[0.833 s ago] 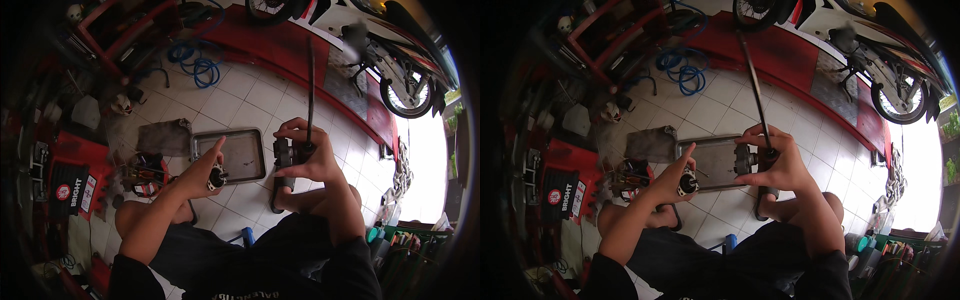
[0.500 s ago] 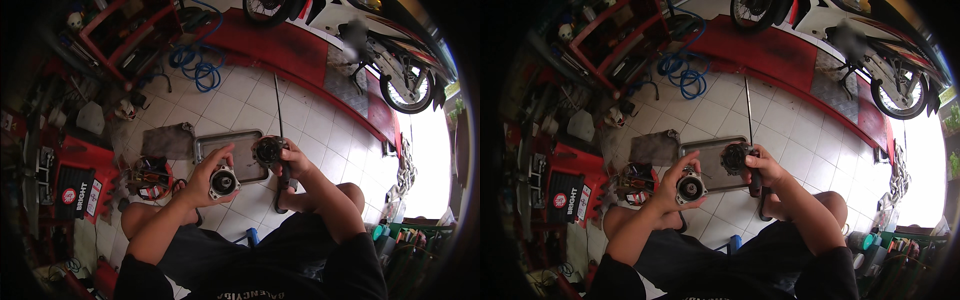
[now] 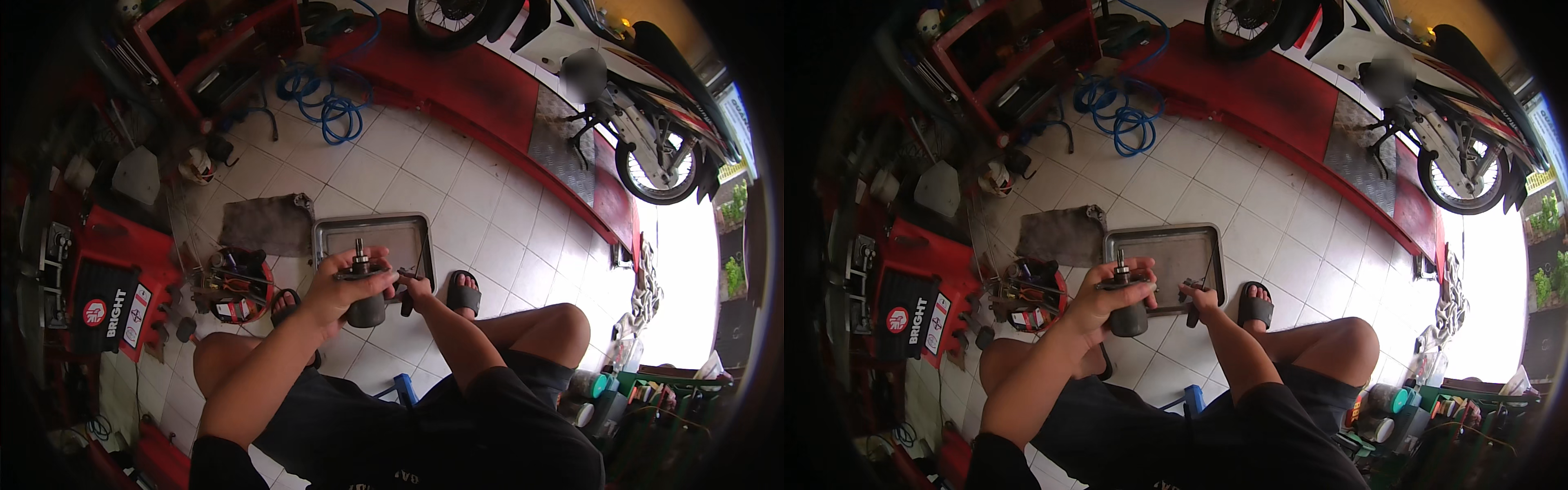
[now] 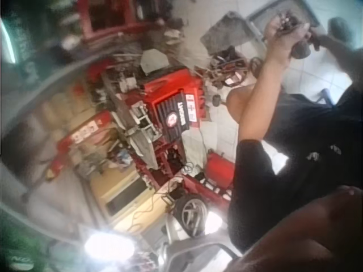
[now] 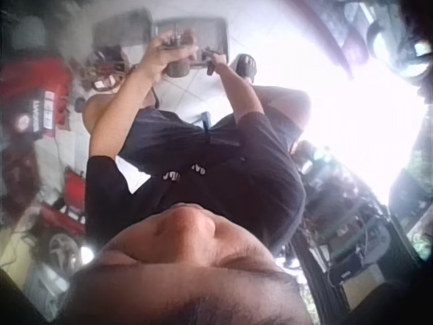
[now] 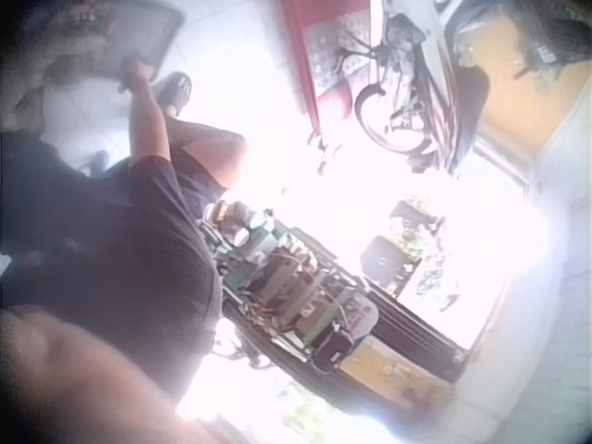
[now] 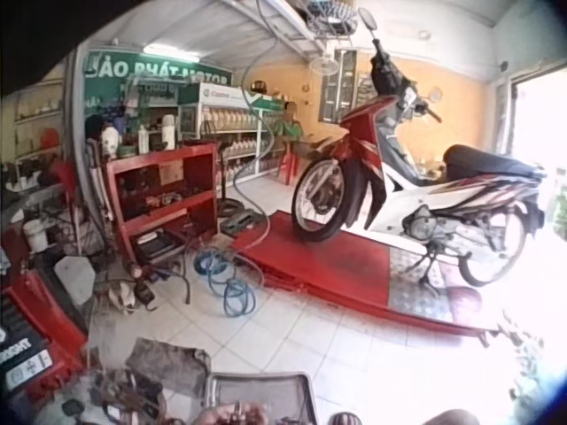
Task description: The person sits on a low stool and uses a screwdriver to disassemble a small mechanical part, likely a motorcycle carburetor, over a metal tray. They remove screws and internal components, placing them into the tray, then reassemble the part by inserting components back and tightening screws.
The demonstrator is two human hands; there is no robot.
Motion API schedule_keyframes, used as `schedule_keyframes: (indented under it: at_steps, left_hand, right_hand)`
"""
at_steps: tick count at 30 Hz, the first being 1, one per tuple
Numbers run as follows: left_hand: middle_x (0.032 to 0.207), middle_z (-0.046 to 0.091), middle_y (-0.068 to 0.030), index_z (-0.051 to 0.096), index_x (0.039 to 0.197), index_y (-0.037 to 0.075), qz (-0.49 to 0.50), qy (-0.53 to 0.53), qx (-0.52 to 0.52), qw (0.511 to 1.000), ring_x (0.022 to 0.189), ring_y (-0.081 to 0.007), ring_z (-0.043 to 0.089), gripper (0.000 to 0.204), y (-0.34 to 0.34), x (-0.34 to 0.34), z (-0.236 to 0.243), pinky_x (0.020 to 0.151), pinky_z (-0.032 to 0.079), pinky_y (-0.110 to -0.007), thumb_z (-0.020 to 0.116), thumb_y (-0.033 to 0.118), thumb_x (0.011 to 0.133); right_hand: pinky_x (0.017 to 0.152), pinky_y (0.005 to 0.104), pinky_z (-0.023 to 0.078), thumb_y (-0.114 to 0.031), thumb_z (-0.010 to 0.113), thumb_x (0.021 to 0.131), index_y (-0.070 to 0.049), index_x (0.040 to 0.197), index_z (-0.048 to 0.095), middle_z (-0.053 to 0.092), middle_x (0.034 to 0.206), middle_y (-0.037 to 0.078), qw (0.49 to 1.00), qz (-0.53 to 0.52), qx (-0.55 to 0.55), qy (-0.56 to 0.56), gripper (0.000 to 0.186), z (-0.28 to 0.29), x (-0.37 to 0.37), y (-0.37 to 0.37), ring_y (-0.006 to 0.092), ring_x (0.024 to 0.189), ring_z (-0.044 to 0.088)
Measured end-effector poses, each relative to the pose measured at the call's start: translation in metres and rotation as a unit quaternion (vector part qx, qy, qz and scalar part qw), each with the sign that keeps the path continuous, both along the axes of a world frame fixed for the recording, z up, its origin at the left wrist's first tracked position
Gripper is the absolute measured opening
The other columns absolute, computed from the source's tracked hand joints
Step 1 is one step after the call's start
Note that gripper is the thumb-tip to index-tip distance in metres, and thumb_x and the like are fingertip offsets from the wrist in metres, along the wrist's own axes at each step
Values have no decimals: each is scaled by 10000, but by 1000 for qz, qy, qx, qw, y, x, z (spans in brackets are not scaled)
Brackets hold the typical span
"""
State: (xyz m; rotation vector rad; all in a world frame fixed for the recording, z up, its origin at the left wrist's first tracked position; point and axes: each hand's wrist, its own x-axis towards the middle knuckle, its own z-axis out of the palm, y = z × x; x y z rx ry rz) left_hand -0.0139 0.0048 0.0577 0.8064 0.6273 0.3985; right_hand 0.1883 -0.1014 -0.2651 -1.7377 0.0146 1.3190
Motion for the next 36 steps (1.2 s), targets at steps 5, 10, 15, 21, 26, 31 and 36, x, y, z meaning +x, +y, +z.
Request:
schedule_keyframes:
  at_steps: [5, 10, 15, 21, 26, 31, 36]
  left_hand:
    - [862, 670, -86, 662, 1118, 19, 107, 96, -78, 987, 779, -192, 671, 368, 17, -10, -17, 674, 531, -330, 828, 168, 825]
    - [873, 669, -86, 673, 1083, 21, 150, 89, -82, 981, 782, -201, 670, 331, 30, -11, -17, 710, 538, -340, 829, 149, 821]
    - [890, 669, -83, 681, 1066, 21, 165, 95, -83, 978, 788, -206, 672, 300, 35, -7, -23, 731, 546, -346, 822, 138, 828]
    - [896, 667, -83, 683, 1073, 16, 151, 97, -93, 979, 798, -198, 670, 296, 33, -8, -28, 748, 540, -346, 814, 139, 838]
    - [902, 667, -86, 661, 1088, 15, 156, 105, -86, 978, 796, -194, 671, 338, 40, -8, -27, 707, 540, -337, 831, 145, 827]
    - [881, 665, -80, 681, 1086, 24, 164, 111, -88, 976, 794, -188, 670, 314, 40, -5, -26, 700, 541, -332, 823, 151, 837]
    - [884, 669, -83, 674, 1111, 26, 164, 116, -82, 976, 780, -194, 669, 337, 37, -4, -29, 682, 530, -334, 827, 134, 831]
  right_hand:
    - [475, 343, 487, -280, 891, 750, 4, 956, 717, 678, 819, 90, 999, 6, -30, -13, 392, 2, -2, 25, 194, 526, 592]
    - [451, 367, 494, -231, 861, 769, 21, 885, 698, 683, 803, 114, 998, 23, -54, -26, 322, -12, 7, 37, 218, 509, 599]
    - [442, 379, 500, -149, 797, 791, 24, 892, 681, 672, 761, 130, 998, 35, -55, 17, 232, -42, 16, 46, 234, 510, 610]
    - [463, 391, 522, -233, 800, 819, 4, 1012, 664, 676, 834, 133, 996, 15, -30, 80, 334, -61, 17, 41, 239, 522, 610]
    - [481, 392, 514, -477, 803, 824, -12, 1134, 662, 686, 964, 140, 993, 35, -19, 110, 577, -60, 16, 34, 228, 575, 605]
    - [480, 391, 511, -566, 805, 790, 10, 1138, 665, 686, 967, 139, 997, 21, -40, 59, 687, -59, 17, 29, 225, 566, 601]
    - [448, 381, 510, -478, 851, 773, 43, 1024, 686, 686, 856, 124, 997, 34, -70, -10, 602, -64, 16, 32, 231, 522, 615]
